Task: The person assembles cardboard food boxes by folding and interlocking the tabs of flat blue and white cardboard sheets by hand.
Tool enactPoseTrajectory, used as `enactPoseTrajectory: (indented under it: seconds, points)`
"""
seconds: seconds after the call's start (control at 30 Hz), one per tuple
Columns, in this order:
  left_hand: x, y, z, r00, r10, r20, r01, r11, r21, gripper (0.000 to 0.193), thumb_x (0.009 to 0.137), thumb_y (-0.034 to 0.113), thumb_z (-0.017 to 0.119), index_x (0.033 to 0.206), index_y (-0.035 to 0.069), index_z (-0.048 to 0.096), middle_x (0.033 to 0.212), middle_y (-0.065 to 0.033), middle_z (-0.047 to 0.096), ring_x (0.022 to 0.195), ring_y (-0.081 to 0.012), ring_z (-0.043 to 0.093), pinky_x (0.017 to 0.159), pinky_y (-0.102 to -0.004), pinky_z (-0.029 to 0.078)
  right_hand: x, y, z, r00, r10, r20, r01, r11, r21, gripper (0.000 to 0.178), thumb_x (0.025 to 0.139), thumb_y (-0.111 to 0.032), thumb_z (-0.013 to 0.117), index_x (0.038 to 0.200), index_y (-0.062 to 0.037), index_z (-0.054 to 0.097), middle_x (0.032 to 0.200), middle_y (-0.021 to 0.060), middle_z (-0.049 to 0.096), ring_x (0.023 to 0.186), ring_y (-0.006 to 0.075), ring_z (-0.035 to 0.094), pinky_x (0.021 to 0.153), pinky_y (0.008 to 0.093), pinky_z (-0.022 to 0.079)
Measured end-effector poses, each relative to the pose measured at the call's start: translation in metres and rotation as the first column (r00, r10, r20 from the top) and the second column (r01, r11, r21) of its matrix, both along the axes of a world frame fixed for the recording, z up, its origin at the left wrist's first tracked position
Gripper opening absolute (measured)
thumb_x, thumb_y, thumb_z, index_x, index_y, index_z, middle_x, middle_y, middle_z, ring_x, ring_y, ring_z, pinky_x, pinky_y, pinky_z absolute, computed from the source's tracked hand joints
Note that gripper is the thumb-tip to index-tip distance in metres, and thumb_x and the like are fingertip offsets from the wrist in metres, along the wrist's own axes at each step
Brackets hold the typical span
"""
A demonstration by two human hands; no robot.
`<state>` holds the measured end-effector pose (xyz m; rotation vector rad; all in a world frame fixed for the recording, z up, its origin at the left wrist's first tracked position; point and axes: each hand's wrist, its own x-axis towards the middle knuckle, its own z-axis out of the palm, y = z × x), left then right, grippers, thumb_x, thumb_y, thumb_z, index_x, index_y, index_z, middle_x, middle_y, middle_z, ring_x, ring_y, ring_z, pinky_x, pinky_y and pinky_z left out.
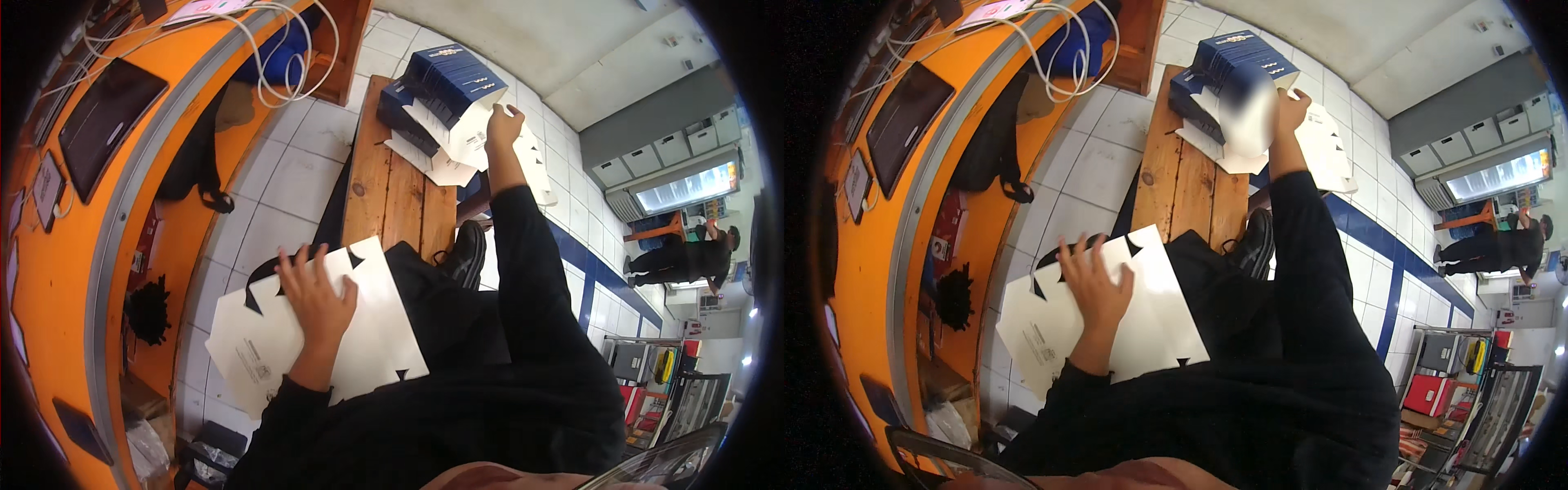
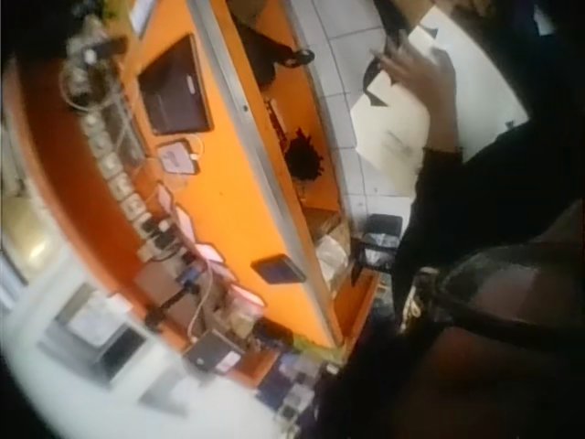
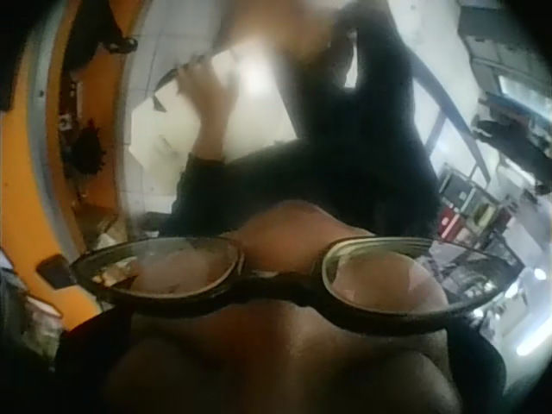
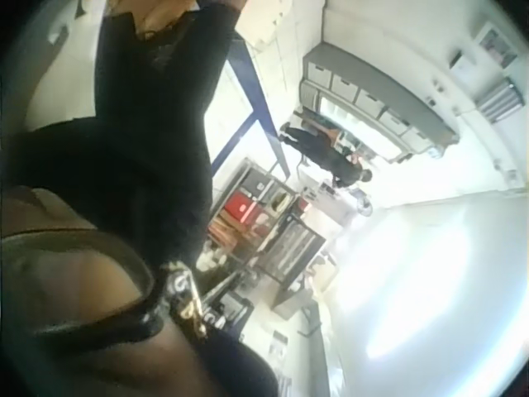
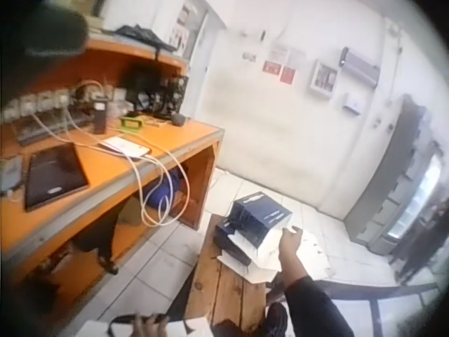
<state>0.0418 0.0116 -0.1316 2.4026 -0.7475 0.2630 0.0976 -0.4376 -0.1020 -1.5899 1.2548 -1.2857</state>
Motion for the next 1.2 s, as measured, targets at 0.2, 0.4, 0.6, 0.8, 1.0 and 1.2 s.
enactPoseTrajectory:
  seconds: [0.2,0.4,0.6,0.8,1.0,1.2]
  points:
    - [-0.004,0.007,-0.007,0.997,-0.026,0.074,0.026,1.0,0.009,0.045,0.078,0.02,0.063,0.121,0.006,0.056,0.12,-0.0132,0.052,0.127,-0.033,0.04,0.109,-0.0565,0.02,-0.126,0.185,-0.047,0.122,0.992,-0.014,-0.908,0.117,0.403,0.05,0.09,-0.018,0.059,0.132,0.0048,0.044,0.12,0.0146,0.056,0.105,0.0182,0.054,0.092,0.031,0.042]
    - [-0.026,0.017,0.015,0.984,-0.048,0.174,0.04,0.998,0.05,0.031,0.081,0.01,0.062,0.112,0.012,0.063,0.109,-0.0046,0.06,0.115,-0.0234,0.052,0.109,-0.0534,0.022,-0.185,0.326,-0.05,0.358,0.882,-0.306,-0.88,0.428,0.203,0.072,0.087,-0.023,0.064,0.14,0.0092,0.026,0.131,0.0283,0.043,0.123,0.0399,0.042,0.105,0.0412,0.031]
    - [-0.037,0.033,0.06,0.987,-0.117,0.109,0.122,0.992,-0.038,0.011,0.081,0.011,0.065,0.091,0.013,0.069,0.083,0.0006,0.063,0.082,-0.0191,0.059,0.095,-0.0414,0.035,-0.196,0.336,-0.025,0.597,0.603,-0.529,-0.791,0.551,-0.265,0.066,0.086,-0.02,0.065,0.137,0.007,0.033,0.129,0.0259,0.045,0.117,0.0316,0.049,0.098,0.0408,0.038]
    - [-0.04,0.044,0.129,0.912,-0.406,0.062,0.402,0.85,-0.341,0.023,0.07,-0.003,0.072,0.089,0.008,0.07,0.084,-0.0063,0.062,0.088,-0.0237,0.06,0.074,-0.0331,0.048,-0.213,0.311,0.047,0.315,0.903,0.292,-0.943,0.262,0.206,0.027,0.089,-0.011,0.063,0.113,-0.0011,0.061,0.096,0.0074,0.066,0.084,0.0107,0.06,0.073,0.0245,0.048]
    - [-0.036,0.086,0.169,0.8,-0.51,-0.317,0.23,0.748,-0.622,0.055,0.084,0.051,0.062,0.094,-0.003,0.065,0.089,-0.0127,0.065,0.078,-0.0189,0.065,0.068,-0.029,0.052,-0.225,0.303,0.134,0.325,0.945,0.041,-0.866,0.315,-0.388,0.026,0.071,0.001,0.065,0.094,-0.0062,0.073,0.112,0.0122,0.063,0.086,0.021,0.065,0.072,0.0288,0.052]
    - [-0.003,0.067,0.173,0.446,-0.731,-0.517,-0.001,0.577,-0.817,0.055,0.091,0.045,0.055,0.112,-0.005,0.055,0.094,-0.0112,0.067,0.083,-0.0172,0.067,0.073,-0.0277,0.054,-0.218,0.333,0.163,0.14,0.829,-0.541,-0.906,-0.114,-0.409,0.027,0.069,0.001,0.062,0.091,-0.0105,0.072,0.112,0.0065,0.062,0.094,0.0235,0.063,0.072,0.0303,0.053]
